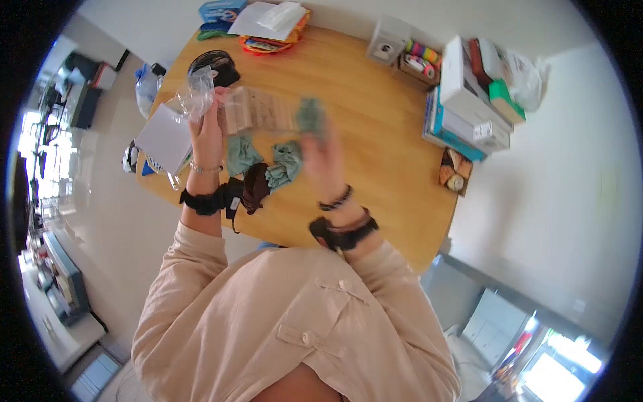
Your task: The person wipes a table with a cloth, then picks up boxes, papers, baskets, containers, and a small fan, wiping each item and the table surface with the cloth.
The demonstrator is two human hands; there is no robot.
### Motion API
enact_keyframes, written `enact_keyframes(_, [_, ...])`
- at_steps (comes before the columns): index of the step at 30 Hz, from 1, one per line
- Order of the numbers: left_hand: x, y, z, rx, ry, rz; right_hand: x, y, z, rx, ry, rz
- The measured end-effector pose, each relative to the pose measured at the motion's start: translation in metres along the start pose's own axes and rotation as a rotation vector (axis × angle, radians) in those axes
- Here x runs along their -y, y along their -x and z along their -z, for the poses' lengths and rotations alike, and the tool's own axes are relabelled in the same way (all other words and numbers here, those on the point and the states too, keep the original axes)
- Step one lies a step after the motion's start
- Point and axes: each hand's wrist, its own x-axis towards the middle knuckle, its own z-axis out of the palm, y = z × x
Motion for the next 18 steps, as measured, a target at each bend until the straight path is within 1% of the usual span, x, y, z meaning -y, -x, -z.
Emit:
enact_keyframes(1, [-0.004,0.011,-0.013,0.041,0.095,-0.073,0.016,0.001,-0.018,0.071,0.15,0.192])
enact_keyframes(2, [-0.016,0.027,-0.029,0.106,0.189,-0.036,0.028,0.002,-0.026,0.143,0.306,0.383])
enact_keyframes(3, [-0.026,0.035,-0.035,0.138,0.184,-0.036,0.034,0.005,-0.02,0.111,0.304,0.388])
enact_keyframes(5, [-0.043,0.049,-0.044,0.208,0.401,-0.014,0.043,0.015,-0.004,0.177,0.611,0.558])
enact_keyframes(6, [-0.05,0.055,-0.049,0.183,0.419,-0.009,0.029,0.016,0.014,0.118,0.577,0.529])
enact_keyframes(7, [-0.057,0.059,-0.052,0.206,0.414,0.0,0.003,0.018,0.034,0.094,0.577,0.522])
enact_keyframes(8, [-0.064,0.064,-0.053,0.214,0.395,-0.051,-0.027,0.021,0.053,0.028,0.244,0.259])
enact_keyframes(9, [-0.068,0.065,-0.055,0.223,0.381,-0.113,-0.033,0.021,0.063,-0.033,-0.091,0.012])
enact_keyframes(10, [-0.069,0.064,-0.057,0.283,0.381,-0.133,-0.038,0.028,0.066,-0.051,-0.097,0.022])
enact_keyframes(11, [-0.071,0.061,-0.061,0.305,0.379,-0.141,-0.033,0.033,0.061,-0.142,-0.112,0.051])
enact_keyframes(12, [-0.072,0.058,-0.065,0.396,0.31,-0.172,-0.019,0.036,0.054,-0.231,-0.129,0.073])
enact_keyframes(13, [-0.074,0.062,-0.066,0.487,0.23,-0.184,-0.005,0.044,0.048,-0.253,-0.144,0.064])
enact_keyframes(14, [-0.075,0.069,-0.07,0.512,0.216,-0.172,0.026,0.048,0.04,-0.214,0.171,0.294])
enact_keyframes(15, [-0.075,0.076,-0.077,0.499,0.074,-0.063,0.051,0.048,0.039,-0.167,0.496,0.519])
enact_keyframes(16, [-0.074,0.081,-0.08,0.498,0.001,-0.01,0.067,0.049,0.042,-0.189,0.491,0.513])
enact_keyframes(17, [-0.073,0.085,-0.083,0.5,-0.072,0.043,0.08,0.046,0.048,-0.071,0.47,0.488])
enact_keyframes(18, [-0.071,0.084,-0.082,0.514,0.013,0.075,0.085,0.042,0.056,0.047,0.448,0.463])
